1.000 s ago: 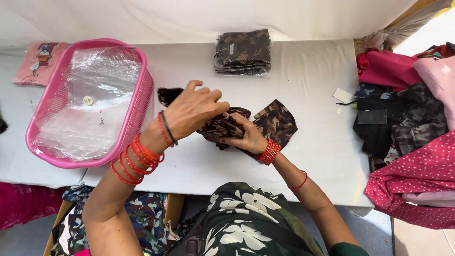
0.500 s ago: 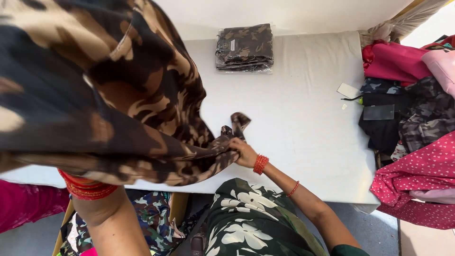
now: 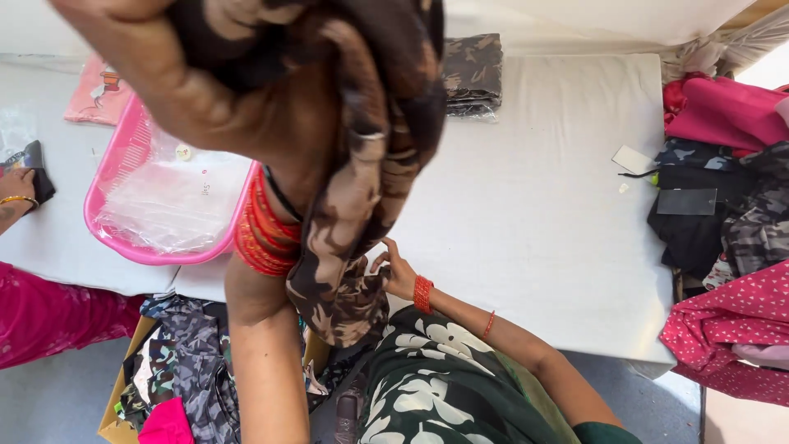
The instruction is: The person unfolds a pair of camouflage-patterned pants on a white table, smooths them out, and folds them into a compact rectangle. The person then places the folded pants into a clear plastic bag and sets the packaged item on the table.
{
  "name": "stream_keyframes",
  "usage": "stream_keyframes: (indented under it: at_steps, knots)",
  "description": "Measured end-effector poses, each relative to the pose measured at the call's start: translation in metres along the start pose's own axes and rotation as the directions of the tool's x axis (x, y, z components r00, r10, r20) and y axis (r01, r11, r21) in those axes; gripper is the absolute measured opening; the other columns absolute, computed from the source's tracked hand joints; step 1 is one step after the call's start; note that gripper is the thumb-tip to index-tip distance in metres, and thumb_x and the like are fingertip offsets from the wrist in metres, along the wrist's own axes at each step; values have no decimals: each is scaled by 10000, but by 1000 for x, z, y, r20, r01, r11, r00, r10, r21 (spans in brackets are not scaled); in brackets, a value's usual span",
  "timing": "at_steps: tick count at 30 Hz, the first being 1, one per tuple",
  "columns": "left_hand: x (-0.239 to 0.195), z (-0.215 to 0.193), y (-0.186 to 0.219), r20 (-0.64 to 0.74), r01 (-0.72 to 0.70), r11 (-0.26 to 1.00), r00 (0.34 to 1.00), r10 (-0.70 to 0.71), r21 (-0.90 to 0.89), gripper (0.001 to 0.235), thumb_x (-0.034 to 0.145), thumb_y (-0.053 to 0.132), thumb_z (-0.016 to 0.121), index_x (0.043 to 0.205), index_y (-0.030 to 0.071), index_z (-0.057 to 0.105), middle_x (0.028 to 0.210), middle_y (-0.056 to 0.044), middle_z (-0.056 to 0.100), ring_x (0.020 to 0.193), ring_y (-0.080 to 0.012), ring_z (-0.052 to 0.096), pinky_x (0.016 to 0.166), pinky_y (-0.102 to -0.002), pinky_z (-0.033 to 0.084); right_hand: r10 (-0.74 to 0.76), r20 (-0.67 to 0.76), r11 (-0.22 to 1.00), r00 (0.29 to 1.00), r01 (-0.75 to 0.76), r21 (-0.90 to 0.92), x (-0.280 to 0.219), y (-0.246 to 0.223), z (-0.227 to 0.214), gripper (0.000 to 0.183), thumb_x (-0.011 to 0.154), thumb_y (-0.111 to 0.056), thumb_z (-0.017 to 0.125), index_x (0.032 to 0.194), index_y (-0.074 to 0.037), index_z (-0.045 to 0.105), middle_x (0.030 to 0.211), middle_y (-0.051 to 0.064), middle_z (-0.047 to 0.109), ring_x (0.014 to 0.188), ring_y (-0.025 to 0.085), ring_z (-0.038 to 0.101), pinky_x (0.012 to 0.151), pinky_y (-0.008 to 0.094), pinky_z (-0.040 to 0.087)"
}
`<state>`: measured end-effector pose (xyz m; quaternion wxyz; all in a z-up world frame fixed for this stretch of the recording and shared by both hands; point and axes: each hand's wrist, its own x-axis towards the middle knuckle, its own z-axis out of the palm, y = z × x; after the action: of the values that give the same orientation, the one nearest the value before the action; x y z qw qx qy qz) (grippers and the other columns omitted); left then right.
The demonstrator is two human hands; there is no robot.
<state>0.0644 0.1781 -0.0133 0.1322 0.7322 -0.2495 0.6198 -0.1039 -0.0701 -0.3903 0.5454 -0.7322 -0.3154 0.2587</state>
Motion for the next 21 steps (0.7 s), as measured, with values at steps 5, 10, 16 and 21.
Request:
stream_keyframes:
  at_steps: [5,10,16,21]
  knots:
    - [46,2,38,-130,46,998,990,-50,-31,256,985,143,698,1188,46,576,1088,-19,624,982,-140,628,959,-318,513,20,-229,1000,973,-18,9,24,24,-8,496,869,-100,742,1295,-17,503,917,163,689,750,247,669,698,371,573]
    - [92,-3,80,-271,74,994,958,-92,-74,293,974,138,685,1216,41,552,1104,-1,618,981,-112,620,947,-280,505,25,-457,1000,889,-23,10,26,75,-45,462,895,-80,678,1325,-6,526,1040,144,690,872,219,658,795,348,571]
    - [117,-7,106,-411,123,982,895,-173,-145,338,961,133,669,1250,34,523,1123,21,610,979,-79,609,934,-235,495,57,-692,998,719,-51,30,15,161,-85,441,926,-56,601,1360,8,554,1188,121,691,1018,187,644,910,320,568]
    - [92,12,110,-505,166,962,825,-255,-216,377,950,129,656,1278,29,499,1138,39,604,978,-52,600,922,-197,486,88,-821,996,565,-78,53,-37,288,-134,441,947,-39,550,1383,17,572,1287,105,691,1116,165,635,987,302,567]
